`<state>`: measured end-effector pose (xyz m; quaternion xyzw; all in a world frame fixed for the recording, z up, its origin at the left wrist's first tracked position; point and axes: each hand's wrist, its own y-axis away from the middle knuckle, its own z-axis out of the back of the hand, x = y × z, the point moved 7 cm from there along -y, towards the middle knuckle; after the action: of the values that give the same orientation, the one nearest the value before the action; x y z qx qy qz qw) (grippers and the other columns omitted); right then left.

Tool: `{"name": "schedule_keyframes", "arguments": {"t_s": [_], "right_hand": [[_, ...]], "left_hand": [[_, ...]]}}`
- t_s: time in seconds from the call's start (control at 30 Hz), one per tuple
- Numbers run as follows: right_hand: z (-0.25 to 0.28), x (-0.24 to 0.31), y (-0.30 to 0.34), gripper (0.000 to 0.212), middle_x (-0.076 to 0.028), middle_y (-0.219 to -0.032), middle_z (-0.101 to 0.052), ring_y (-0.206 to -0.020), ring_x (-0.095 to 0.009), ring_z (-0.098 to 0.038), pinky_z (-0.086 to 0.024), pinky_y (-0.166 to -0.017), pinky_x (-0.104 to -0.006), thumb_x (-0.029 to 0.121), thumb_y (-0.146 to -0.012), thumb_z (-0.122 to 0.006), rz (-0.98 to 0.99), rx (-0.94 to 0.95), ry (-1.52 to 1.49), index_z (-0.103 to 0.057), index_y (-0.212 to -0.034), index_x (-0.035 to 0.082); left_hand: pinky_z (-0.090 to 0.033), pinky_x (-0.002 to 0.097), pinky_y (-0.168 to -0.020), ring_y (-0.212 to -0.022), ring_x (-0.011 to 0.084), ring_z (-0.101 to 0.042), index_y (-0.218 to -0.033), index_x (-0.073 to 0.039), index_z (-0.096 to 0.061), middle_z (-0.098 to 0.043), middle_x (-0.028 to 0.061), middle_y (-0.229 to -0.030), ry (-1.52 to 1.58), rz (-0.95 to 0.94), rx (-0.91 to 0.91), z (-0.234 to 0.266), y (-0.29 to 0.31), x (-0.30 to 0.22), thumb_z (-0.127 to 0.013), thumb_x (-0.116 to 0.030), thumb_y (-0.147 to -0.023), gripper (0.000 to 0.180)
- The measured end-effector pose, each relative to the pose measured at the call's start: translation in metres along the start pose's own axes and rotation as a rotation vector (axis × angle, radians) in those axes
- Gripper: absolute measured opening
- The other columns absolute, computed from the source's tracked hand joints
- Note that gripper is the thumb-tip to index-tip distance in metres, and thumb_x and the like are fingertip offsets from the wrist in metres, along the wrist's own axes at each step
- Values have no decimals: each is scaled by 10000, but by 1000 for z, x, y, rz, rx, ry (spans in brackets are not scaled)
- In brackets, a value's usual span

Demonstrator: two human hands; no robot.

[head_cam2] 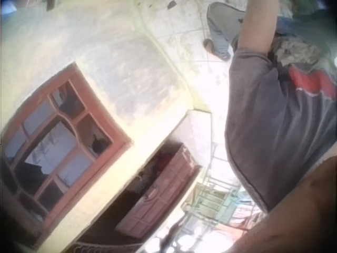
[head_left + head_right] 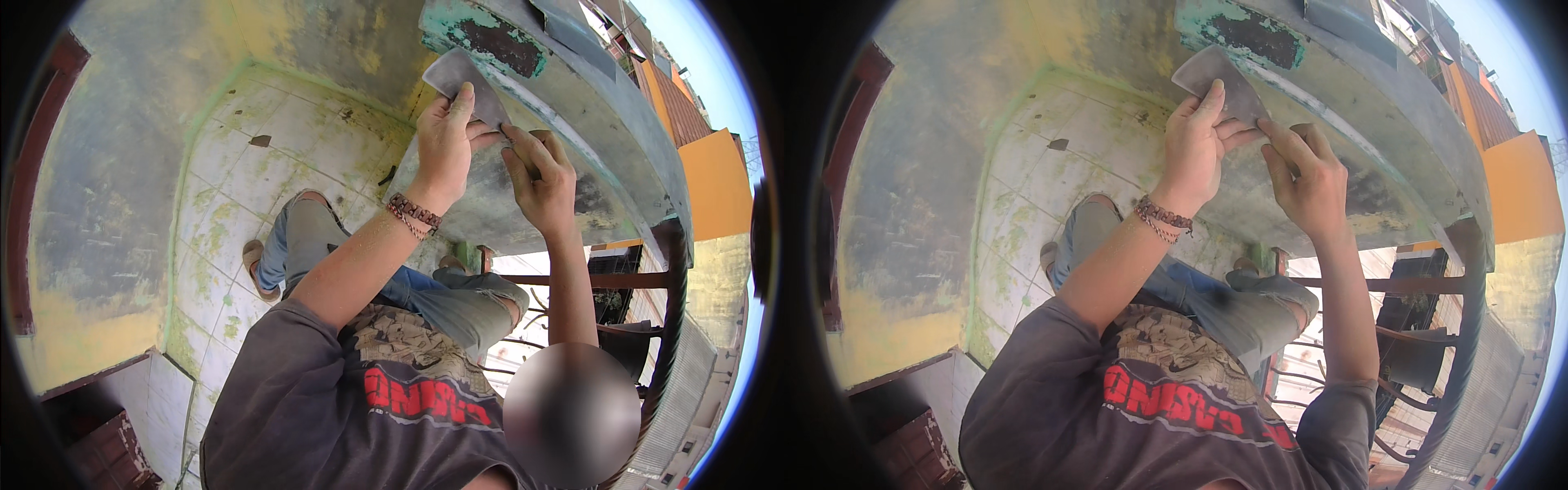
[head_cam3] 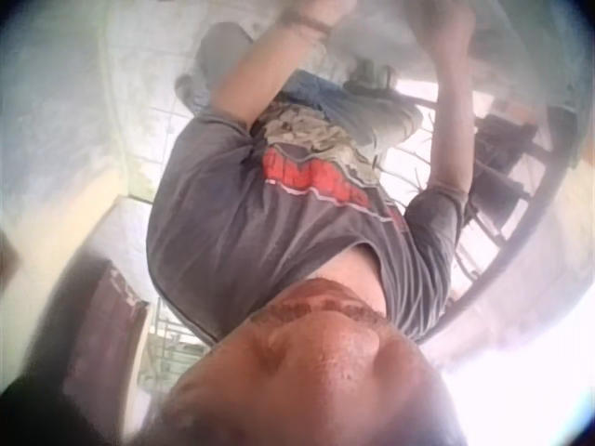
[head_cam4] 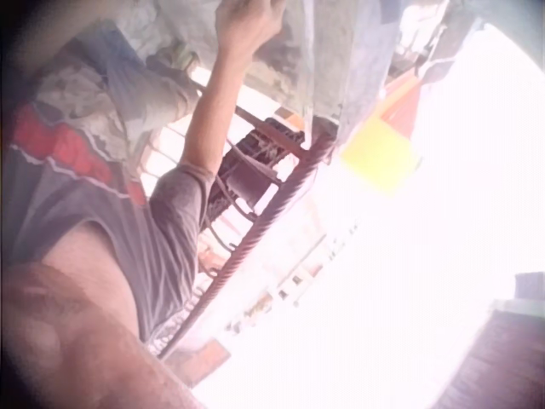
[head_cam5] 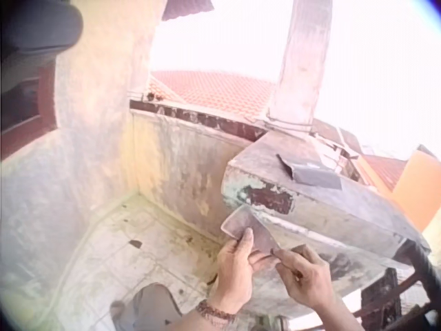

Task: The person uses a metal scraper to remove old paint and surface material from a concrete structure on a balcony. The person repeatedly scrapes the same areas, occasionally pausing to inspect the surface.

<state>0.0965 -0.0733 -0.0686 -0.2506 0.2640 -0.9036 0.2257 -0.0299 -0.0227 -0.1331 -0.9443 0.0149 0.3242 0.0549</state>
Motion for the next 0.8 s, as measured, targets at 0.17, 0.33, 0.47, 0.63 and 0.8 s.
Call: {"name": "schedule_keyframes", "arguments": {"t_s": [0.17, 0.33, 0.47, 0.63, 0.8], "right_hand": [[0, -5, -2, 341, -61, -879, -619, -643, -192, -627, -493, -586, -332, 68, -810, -723, 44, 8, -9, -702, -1136, 168], [1, -7, -4, 362, -61, -868, -616, -656, -190, -632, -492, -566, -330, 38, -790, -733, 5, 28, -37, -705, -1129, 163], [4, -2, -10, 374, -57, -860, -613, -641, -185, -620, -481, -541, -332, 37, -776, -743, 71, -20, 40, -706, -1127, 162], [-15, 1, -22, 364, -69, -858, -610, -653, -180, -607, -480, -545, -326, 21, -777, -738, 100, -1, 62, -706, -1122, 133], [-9, -1, -23, 319, -105, -885, -623, -733, -174, -623, -502, -608, -299, -10, -802, -719, 21, 68, 68, -705, -1111, 68]], "left_hand": [[-623, 378, -717, -826, 263, -696, -982, 45, -531, -616, 142, -962, -102, -62, -75, 2, -2, -5, -530, -197, -992, 242], [-630, 364, -703, -803, 269, -703, -911, 67, -500, -590, 128, -899, -133, -137, -23, -5, -4, -11, -506, -178, -1007, 263], [-630, 362, -706, -799, 253, -705, -918, 61, -495, -596, 112, -877, -183, -150, 20, -8, -7, -15, -502, -182, -1012, 261], [-632, 364, -721, -800, 240, -706, -955, 75, -500, -640, 164, -952, -147, -203, -15, 7, -16, -32, -501, -193, -1014, 274], [-639, 376, -698, -783, 250, -707, -987, 102, -497, -641, 190, -969, -175, -217, -6, 2, -17, -29, -503, -197, -1013, 301]]}}
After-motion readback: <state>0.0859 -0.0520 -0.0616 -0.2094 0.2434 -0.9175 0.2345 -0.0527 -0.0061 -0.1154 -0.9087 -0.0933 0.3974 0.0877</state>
